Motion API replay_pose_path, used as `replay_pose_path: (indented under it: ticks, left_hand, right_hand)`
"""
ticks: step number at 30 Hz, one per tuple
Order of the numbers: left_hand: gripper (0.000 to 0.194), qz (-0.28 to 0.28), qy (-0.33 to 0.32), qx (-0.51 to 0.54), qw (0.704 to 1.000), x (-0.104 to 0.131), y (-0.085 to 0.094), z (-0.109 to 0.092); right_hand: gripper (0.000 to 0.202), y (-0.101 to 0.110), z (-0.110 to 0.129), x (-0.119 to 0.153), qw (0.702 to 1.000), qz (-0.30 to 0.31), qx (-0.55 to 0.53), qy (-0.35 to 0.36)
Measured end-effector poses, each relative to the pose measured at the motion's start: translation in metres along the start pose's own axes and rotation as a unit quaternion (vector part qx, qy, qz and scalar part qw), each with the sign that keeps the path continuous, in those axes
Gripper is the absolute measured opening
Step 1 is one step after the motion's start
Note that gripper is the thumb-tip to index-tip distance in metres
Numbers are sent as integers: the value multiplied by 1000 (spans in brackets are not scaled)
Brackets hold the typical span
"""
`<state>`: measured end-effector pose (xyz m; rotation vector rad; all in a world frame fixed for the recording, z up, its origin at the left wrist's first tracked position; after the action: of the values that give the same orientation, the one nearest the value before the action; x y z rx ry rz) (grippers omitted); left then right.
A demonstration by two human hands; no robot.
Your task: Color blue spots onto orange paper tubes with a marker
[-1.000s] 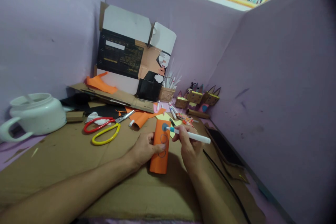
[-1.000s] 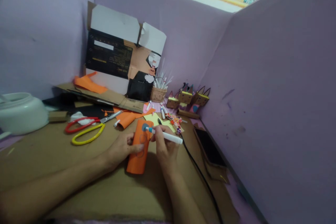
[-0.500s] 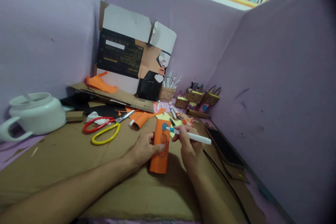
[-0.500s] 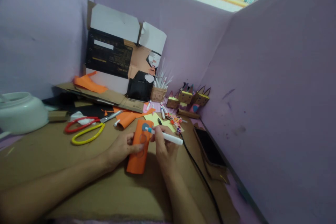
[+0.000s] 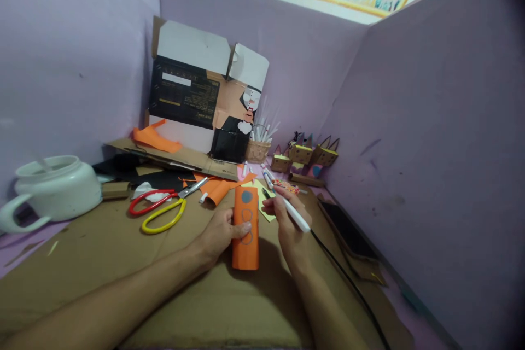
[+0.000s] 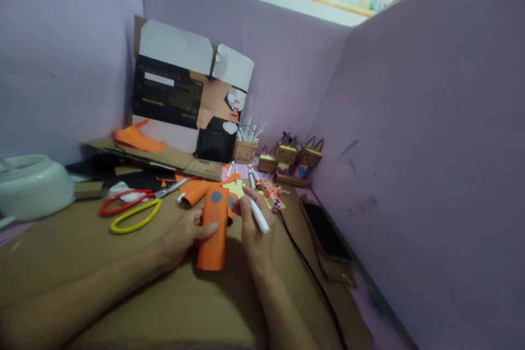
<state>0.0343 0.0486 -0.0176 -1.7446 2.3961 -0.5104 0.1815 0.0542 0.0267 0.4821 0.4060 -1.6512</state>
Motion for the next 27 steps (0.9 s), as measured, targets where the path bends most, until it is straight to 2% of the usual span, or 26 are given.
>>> replay_pose_path:
  ticks: [4,9,19,27]
  left_hand:
    - [41,8,6,-5,1000,0,-2,3]
    - [39,6,9,-26,1000,0,-2,5]
    - [45,27,-6,-16,999,-5,-1,8]
    - [45,15,-6,-18,1000,-3,-2,6]
  right_hand:
    - [34,5,8,3,999,-17,-22,34]
    - [30,5,20,4,995,-11,50,81]
    - [27,1,20,4,988,-3,113,105]
    - [26,0,18,3,987,6,113,110]
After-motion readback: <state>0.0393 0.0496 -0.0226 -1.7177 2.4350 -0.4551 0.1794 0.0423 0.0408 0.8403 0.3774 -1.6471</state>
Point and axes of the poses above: each hand's wrist, its own x-axis away from the middle knuckle, its own y-axis out of the back of the hand, z = x × y, the point moved 7 cm from there along -x, towards the middle knuckle, and after that the axes turned 6 degrees about z, right-handed, at the moved point
